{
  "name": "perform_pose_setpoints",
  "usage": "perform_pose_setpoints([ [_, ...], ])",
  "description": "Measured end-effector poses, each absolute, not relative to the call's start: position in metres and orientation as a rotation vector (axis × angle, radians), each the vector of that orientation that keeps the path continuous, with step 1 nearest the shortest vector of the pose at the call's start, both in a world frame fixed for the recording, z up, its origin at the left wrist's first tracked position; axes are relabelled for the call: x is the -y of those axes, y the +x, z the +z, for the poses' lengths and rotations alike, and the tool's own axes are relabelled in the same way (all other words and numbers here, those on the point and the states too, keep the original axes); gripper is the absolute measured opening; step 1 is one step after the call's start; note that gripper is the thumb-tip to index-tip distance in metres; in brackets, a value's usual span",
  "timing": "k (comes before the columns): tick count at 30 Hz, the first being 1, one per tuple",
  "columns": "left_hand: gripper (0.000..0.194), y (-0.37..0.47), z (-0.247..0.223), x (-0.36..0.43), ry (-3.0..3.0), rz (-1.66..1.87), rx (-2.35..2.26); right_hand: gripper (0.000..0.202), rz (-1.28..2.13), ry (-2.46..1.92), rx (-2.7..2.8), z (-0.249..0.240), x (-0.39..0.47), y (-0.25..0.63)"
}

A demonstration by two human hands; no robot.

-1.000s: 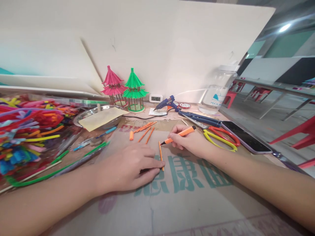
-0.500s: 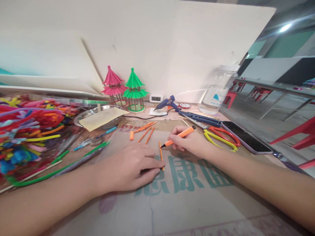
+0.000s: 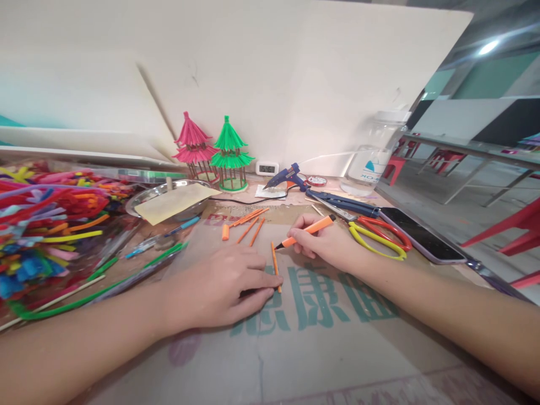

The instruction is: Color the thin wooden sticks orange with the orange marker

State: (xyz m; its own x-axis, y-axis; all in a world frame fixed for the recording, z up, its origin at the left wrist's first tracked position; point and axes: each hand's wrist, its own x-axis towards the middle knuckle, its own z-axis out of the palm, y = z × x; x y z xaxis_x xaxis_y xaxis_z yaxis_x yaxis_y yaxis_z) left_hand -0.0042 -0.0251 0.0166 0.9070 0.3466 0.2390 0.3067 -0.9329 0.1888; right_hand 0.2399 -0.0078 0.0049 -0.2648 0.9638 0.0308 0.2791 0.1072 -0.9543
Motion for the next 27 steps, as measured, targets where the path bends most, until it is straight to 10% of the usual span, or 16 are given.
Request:
perform_pose_setpoints([
  [27, 0.025, -0.004, 0.018, 0.024, 2.937, 0.480, -0.448, 0.021, 1.171, -1.269, 1.776, 0.014, 0.016, 0.238],
])
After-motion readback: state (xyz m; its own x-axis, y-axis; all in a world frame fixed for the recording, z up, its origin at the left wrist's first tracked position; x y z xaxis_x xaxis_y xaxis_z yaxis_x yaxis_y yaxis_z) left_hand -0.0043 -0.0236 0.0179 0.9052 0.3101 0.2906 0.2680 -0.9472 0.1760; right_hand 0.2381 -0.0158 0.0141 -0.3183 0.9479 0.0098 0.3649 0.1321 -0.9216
